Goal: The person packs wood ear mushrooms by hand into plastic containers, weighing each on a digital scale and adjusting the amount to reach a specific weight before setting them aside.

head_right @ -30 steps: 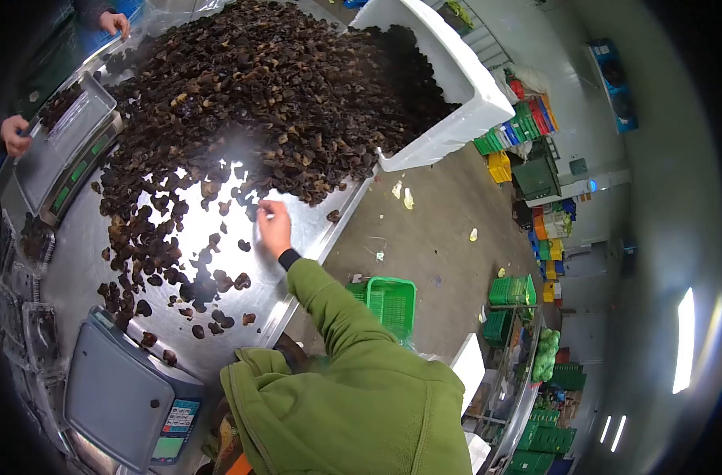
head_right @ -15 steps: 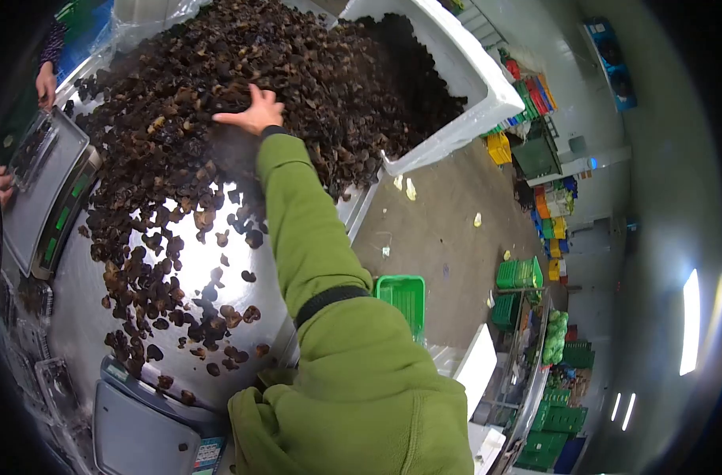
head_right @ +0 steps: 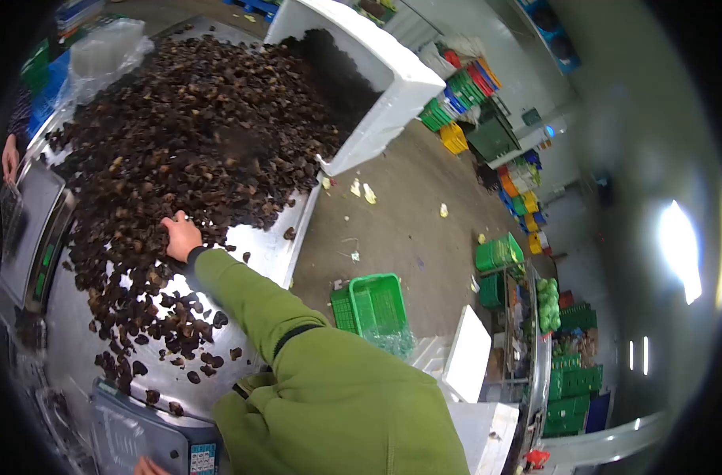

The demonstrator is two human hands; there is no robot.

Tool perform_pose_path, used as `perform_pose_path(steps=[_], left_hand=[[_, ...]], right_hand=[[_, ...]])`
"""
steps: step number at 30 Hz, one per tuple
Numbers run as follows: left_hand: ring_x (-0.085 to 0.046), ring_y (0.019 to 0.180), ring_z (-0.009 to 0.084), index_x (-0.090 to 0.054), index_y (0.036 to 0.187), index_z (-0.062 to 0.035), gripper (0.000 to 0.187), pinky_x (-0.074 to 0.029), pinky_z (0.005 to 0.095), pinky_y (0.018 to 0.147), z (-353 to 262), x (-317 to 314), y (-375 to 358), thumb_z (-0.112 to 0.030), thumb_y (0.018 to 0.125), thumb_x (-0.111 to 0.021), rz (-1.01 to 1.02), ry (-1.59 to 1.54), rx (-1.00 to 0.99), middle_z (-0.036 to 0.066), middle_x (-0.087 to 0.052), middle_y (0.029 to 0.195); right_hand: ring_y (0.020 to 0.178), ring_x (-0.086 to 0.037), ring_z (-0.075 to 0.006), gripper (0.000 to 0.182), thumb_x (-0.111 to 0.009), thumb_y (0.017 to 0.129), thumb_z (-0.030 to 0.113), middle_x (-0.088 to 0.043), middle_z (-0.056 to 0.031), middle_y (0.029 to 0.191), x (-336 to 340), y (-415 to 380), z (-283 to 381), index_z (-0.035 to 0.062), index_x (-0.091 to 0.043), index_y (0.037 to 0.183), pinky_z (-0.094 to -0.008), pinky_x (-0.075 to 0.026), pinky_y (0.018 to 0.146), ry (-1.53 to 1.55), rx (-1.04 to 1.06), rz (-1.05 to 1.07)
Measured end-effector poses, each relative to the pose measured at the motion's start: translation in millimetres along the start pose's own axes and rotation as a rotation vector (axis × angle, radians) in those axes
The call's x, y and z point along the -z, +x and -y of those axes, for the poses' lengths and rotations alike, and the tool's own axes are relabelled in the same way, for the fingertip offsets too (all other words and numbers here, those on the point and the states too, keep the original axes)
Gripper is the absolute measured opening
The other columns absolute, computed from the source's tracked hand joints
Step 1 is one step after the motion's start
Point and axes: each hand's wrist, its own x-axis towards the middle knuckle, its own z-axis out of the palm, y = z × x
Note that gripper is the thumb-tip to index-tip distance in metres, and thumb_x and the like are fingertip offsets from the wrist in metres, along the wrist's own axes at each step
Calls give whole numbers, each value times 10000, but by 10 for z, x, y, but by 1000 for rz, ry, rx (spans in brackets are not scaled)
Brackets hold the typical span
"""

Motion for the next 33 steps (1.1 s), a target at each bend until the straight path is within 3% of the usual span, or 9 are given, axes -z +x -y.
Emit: perform_pose_path(steps=[5,8,10,11,15,17,20,28,33], left_hand=[[-580,1015,350,-655,1097,10,207,-456,420,929,-9,-394,-315,-116,942,-601,193,-261,44,188,-621,1058],[-552,900,356,-654,976,-17,117,-445,467,855,-168,-366,-341,-50,864,-653,-25,-358,12,155,-590,922],[-552,917,339,-649,952,-32,120,-437,451,858,-178,-177,-350,-44,834,-662,13,-364,56,131,-586,960],[-551,912,333,-651,929,-35,108,-433,445,858,-156,-98,-365,-32,821,-663,-7,-384,85,120,-585,944],[-512,1135,356,-595,1214,-76,560,-407,474,970,27,75,-422,-238,723,-811,27,-357,41,132,-560,1190],[-403,1309,398,-392,1442,-88,1035,-345,502,1081,33,89,-374,-397,591,-893,-210,-382,146,183,-421,1421],[-319,1383,423,-229,1520,-70,1283,-288,515,1137,99,83,-329,-459,514,-923,-345,-460,220,224,-286,1526],[-346,1382,399,-251,1513,-47,1172,-337,471,1128,170,-178,-137,-311,585,-917,-288,-602,381,218,-326,1504],[-429,1306,385,-462,1390,-73,902,-384,468,1082,188,-155,-132,-223,614,-897,-365,-661,414,170,-430,1419]], right_hand=[[1049,-605,-387,560,-779,726,305,-567,-178,1168,-30,-252,87,69,-618,1207,-416,-499,921,487,154,151],[1010,-620,-393,410,-704,769,138,-643,-200,1007,23,-695,299,23,-611,1151,-426,-497,876,125,188,57],[841,-630,-238,326,-675,756,101,-647,-153,954,-274,-753,119,-28,-599,1046,-349,-519,756,526,91,179],[810,-603,-155,294,-666,775,77,-645,-94,952,343,-975,722,-23,-604,1044,-306,-516,707,603,59,322],[1010,-593,-220,260,-706,703,91,-599,-92,1038,372,-1458,1445,7,-688,948,-320,-476,884,801,356,481],[1046,-590,-239,352,-724,686,92,-584,-100,1142,480,-1736,1987,7,-668,1023,-316,-461,951,833,492,541],[1113,-555,-341,435,-751,643,124,-542,-187,1188,364,-2161,2484,-6,-638,1043,-382,-464,954,759,799,590],[1105,-560,-406,415,-764,694,191,-489,-168,1313,168,-2895,3067,102,-686,1092,-441,-503,937,260,1071,763],[1009,-635,-396,335,-695,764,93,-537,-205,1259,374,-2693,3072,112,-691,1099,-449,-537,864,352,1012,657]])
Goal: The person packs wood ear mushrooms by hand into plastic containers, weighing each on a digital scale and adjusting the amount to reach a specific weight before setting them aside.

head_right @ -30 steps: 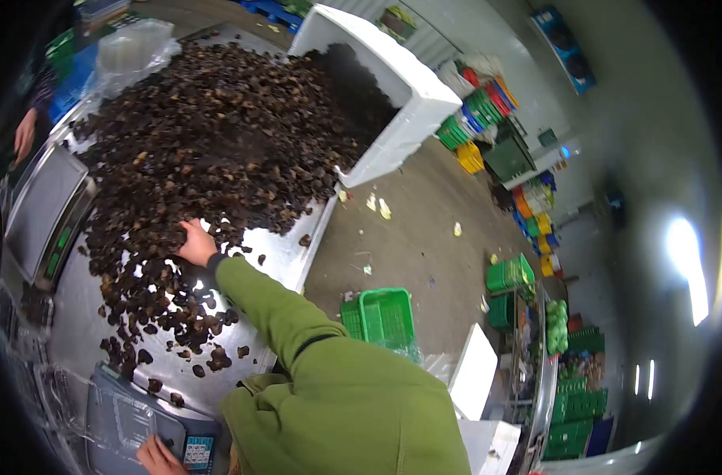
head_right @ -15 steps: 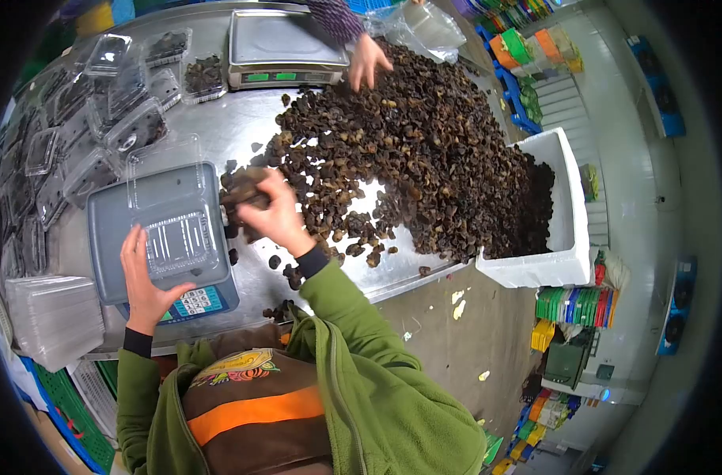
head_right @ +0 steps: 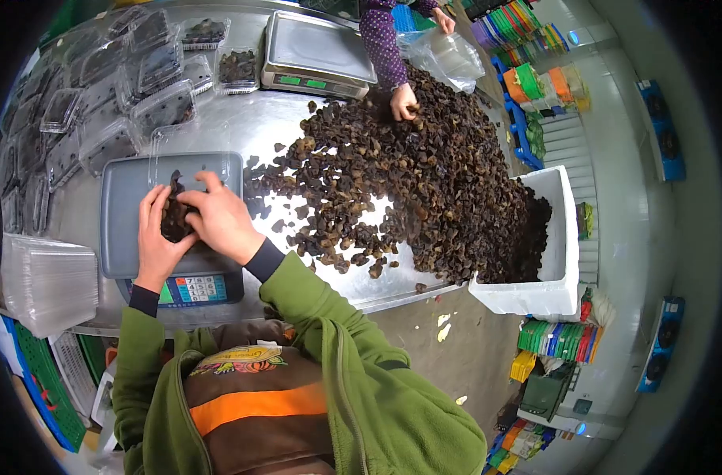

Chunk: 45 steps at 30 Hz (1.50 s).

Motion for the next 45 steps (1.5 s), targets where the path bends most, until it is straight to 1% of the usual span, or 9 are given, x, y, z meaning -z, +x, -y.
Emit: perform_pose_path(steps=[12,14,18,20,25,27,32,41,45], left_hand=[[-452,1305,351,-596,1290,-61,657,-365,451,1090,-14,417,-140,-216,705,-850,-165,3,-119,159,-464,1421],[-478,1283,307,-583,1294,-39,541,-395,420,1063,206,539,-183,-187,810,-772,-228,65,-88,152,-485,1398],[-540,1195,225,-588,1274,-23,382,-470,347,959,619,720,-235,-164,929,-671,-461,-170,133,122,-522,1320],[-556,1162,199,-588,1273,-21,341,-489,324,922,652,785,-169,-158,964,-633,-502,-166,165,110,-528,1299],[-593,1071,186,-629,1223,-17,343,-498,307,898,709,816,169,-245,967,-644,-492,-151,275,97,-572,1220],[-605,1049,184,-633,1217,-10,366,-495,298,899,693,718,369,-269,959,-655,-460,-152,297,98,-584,1193],[-636,1044,210,-611,1236,33,500,-481,300,927,1001,340,870,-368,941,-663,-309,-290,297,138,-614,1190],[-538,1239,308,-432,1426,10,779,-407,382,1018,574,90,1138,-624,975,-431,-86,-646,714,218,-543,1343],[-534,1213,233,-535,1357,-8,691,-377,355,1041,381,320,942,-585,1008,-389,-11,-770,598,160,-576,1287]], right_hand=[[795,-672,-120,313,-557,963,66,-619,-80,1155,733,-367,-594,44,-594,1273,-221,-538,573,447,-277,-120],[890,-712,-202,510,-695,902,215,-483,-204,1367,937,-605,-908,45,-524,1351,-265,-573,585,507,-501,-59],[1061,-656,-411,1064,-832,680,530,-132,-444,1499,1137,-1144,-1637,65,-342,1501,-437,-554,873,-600,-699,274],[1196,-569,-412,950,-829,690,484,-251,-388,1479,1199,-1042,-1394,46,-442,1439,-459,-509,948,-326,-859,162],[1025,-635,-316,543,-796,791,223,-576,-174,1260,1003,-855,-1103,35,-601,1262,-427,-548,846,-195,-300,-78],[901,-634,-186,548,-852,729,138,-548,-88,1184,830,-721,-674,65,-604,1212,-298,-566,705,215,-216,55],[830,-626,-281,445,-845,683,147,-528,-100,1061,416,-503,-276,104,-587,1044,-395,-524,735,-28,44,215],[835,-685,-193,152,-689,853,33,-586,-98,1029,28,-119,-504,35,-634,995,-299,-564,667,387,-24,-271],[920,-646,-135,308,-666,942,206,-605,-59,1122,177,-325,-761,30,-594,1185,-265,-545,728,721,-496,-236]])
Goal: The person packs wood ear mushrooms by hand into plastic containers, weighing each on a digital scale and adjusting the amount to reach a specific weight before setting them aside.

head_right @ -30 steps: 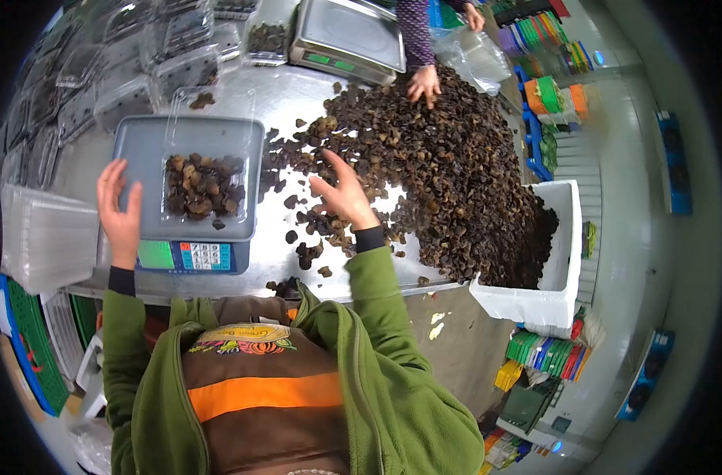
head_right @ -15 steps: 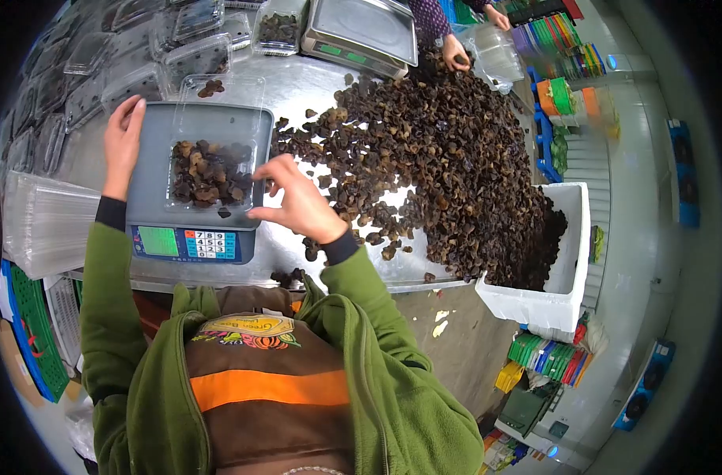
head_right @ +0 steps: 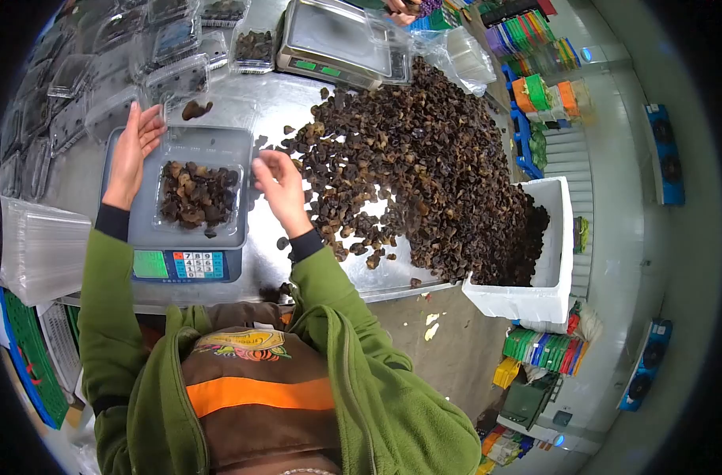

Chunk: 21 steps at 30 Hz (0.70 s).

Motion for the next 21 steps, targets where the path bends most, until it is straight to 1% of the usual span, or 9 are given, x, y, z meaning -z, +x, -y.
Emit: perform_pose_path(steps=[1,2,3,6,8,10,14,17,21], left_hand=[[-534,1213,233,-535,1357,-8,691,-377,355,1041,4,37,-112,-585,1008,-389,-3,0,4,160,-576,1287],[-538,1201,228,-557,1347,-32,667,-385,365,1032,16,73,-238,-578,1013,-370,4,87,-61,138,-590,1271],[-543,1188,223,-579,1336,-57,647,-393,375,1024,28,104,-363,-571,1019,-351,13,175,-126,116,-605,1254],[-527,1176,178,-589,1299,-41,512,-411,348,997,187,214,-737,-439,1037,-401,18,250,-181,77,-574,1247],[-521,1172,164,-594,1278,-32,450,-415,338,991,315,289,-954,-375,1039,-429,18,318,-226,70,-558,1252],[-543,1119,147,-589,1244,1,306,-447,299,948,419,345,-1138,-169,1002,-512,63,276,-212,66,-525,1279],[-613,985,149,-526,1259,17,350,-533,273,830,780,442,-1244,10,915,-591,39,92,-42,105,-569,1152],[-640,951,180,-517,1212,11,318,-574,319,804,750,392,-1296,-21,910,-614,30,-32,81,114,-588,1076],[-681,868,243,-539,1072,22,205,-601,405,817,762,457,-1147,-5,889,-628,94,-272,298,112,-623,931]], right_hand=[[951,-638,-134,376,-645,967,278,-609,-60,1134,47,-98,134,30,-570,1239,-268,-539,751,40,-173,4],[1000,-628,-159,549,-529,1008,439,-617,-85,1149,117,-170,94,18,-486,1357,-300,-531,804,34,-148,85],[1000,-628,-159,549,-529,1008,439,-617,-85,1149,160,-231,43,18,-486,1357,-300,-531,804,36,-152,84],[1082,-619,-248,750,-354,1010,602,-602,-134,1225,190,-464,-27,-13,-390,1438,-386,-533,870,32,-227,324],[1011,-634,-207,653,-426,1028,489,-618,-115,1160,107,-597,-51,-22,-398,1434,-342,-546,823,75,-255,316],[991,-640,-203,632,-464,1026,456,-620,-111,1156,39,-664,-76,-23,-398,1434,-333,-550,813,67,-281,300],[925,-658,-184,529,-603,978,238,-616,-73,1084,32,-678,-216,-31,-432,1400,-307,-563,773,150,-298,317],[881,-672,-160,454,-683,875,29,-597,-47,993,-26,-661,-177,-69,-494,1276,-270,-565,724,34,-257,276],[778,-594,-104,379,-692,784,10,-588,-47,943,-187,-524,-419,-65,-527,1117,-235,-519,694,-45,-209,165]])
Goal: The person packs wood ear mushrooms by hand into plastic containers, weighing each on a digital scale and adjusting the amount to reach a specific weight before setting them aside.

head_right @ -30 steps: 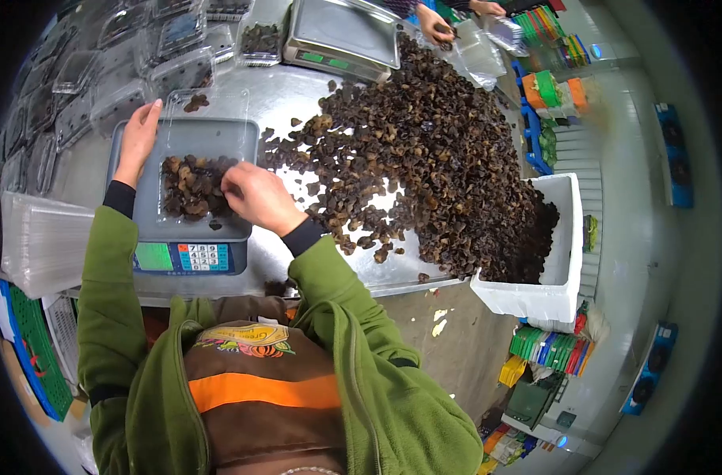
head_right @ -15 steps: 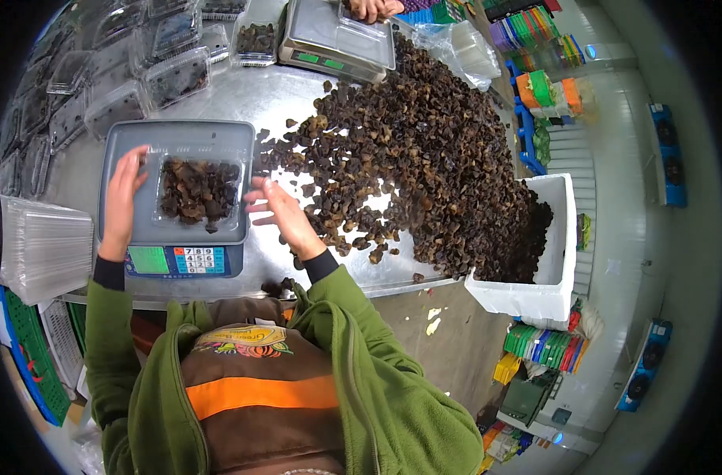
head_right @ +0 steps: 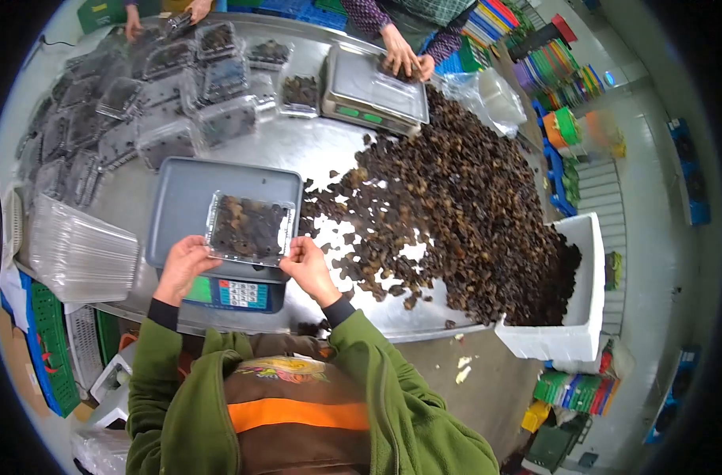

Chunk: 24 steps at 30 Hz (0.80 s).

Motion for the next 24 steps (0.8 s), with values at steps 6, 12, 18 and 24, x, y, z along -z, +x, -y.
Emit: perform_pose_path(steps=[6,12,18,24], left_hand=[[-680,916,275,-571,1015,10,109,-574,414,894,-834,152,210,-61,938,-595,-64,-269,-481,119,-632,998],[-634,1110,258,-586,1247,49,396,-505,341,949,-1964,553,-447,-230,969,-623,-780,472,-940,160,-659,1140],[-613,1140,278,-588,1263,65,416,-438,332,992,-1481,2220,-1418,-269,1021,-528,-709,1554,-275,204,-641,1245],[-605,1123,256,-611,1249,39,335,-437,330,1005,-1433,2834,-1495,-195,1018,-542,-598,1450,-396,167,-636,1250]], right_hand=[[919,-635,-151,438,-707,868,49,-624,-43,1023,-557,477,1250,-22,-537,1266,-282,-535,813,-117,535,32],[956,-651,-168,393,-720,875,127,-663,-77,1046,-622,470,1671,21,-601,1234,-314,-551,836,-187,803,146],[839,-627,-105,177,-676,899,121,-681,-51,969,-28,139,172,24,-678,1047,-267,-522,764,-30,226,-91],[838,-623,-111,174,-648,918,114,-679,-57,984,359,-486,-388,19,-681,1060,-265,-508,753,-130,194,-226]])
